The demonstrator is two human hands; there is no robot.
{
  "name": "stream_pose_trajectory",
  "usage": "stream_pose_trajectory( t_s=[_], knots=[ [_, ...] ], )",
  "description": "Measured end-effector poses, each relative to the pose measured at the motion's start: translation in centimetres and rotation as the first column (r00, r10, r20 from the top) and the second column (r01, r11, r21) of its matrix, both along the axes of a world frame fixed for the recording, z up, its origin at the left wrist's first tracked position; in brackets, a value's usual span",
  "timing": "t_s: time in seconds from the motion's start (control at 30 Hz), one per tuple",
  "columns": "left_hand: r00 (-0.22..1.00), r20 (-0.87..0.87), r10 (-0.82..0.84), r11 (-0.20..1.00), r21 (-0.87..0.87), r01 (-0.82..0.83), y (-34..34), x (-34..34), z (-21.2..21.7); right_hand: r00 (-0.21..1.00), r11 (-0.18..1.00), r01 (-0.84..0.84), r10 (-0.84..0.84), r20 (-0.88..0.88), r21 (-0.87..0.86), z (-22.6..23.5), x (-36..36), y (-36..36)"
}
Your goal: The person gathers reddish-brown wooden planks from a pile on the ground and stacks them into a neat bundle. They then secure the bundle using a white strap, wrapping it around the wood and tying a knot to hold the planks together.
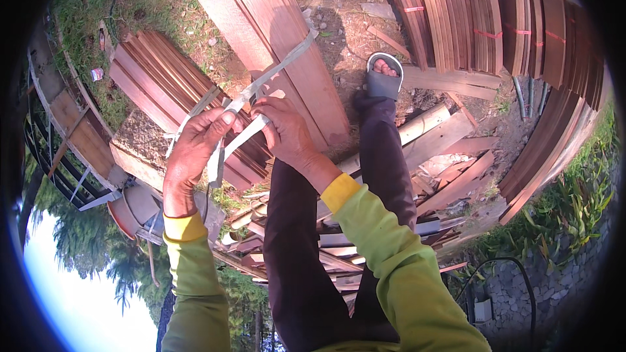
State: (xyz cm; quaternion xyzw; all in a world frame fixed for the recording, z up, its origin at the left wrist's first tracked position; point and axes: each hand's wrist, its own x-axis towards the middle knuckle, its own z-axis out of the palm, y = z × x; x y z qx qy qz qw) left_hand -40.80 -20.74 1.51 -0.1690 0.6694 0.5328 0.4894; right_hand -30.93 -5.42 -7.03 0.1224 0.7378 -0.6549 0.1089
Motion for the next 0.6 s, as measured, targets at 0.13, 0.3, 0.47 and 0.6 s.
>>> stream_pose_trajectory(
  t_s=[0.13, 0.3, 0.47, 0.6],
  knots=[
    [0.997, 0.073, 0.017, 0.996, -0.087, -0.010, -2.9, -1.4, -2.4, 1.000, 0.998, -0.004, 0.004, 0.005, -0.058, 1.4, -0.9, 4.4],
    [0.971, 0.211, 0.110, 0.994, -0.019, -0.108, 0.7, -0.1, -4.4, 0.912, 0.905, 0.332, -0.236, 0.334, -0.266, 3.5, -1.9, 8.2],
    [0.968, 0.231, 0.095, 0.990, -0.124, -0.067, 2.4, 3.1, -6.3, 0.799, 0.723, 0.598, -0.503, 0.329, -0.345, 6.8, -4.4, 10.3],
    [0.987, 0.161, 0.000, 0.968, -0.248, 0.040, 2.0, 3.9, -7.6, 0.741, 0.664, 0.672, -0.602, 0.297, -0.329, 6.9, -5.7, 16.6]
  ],
)
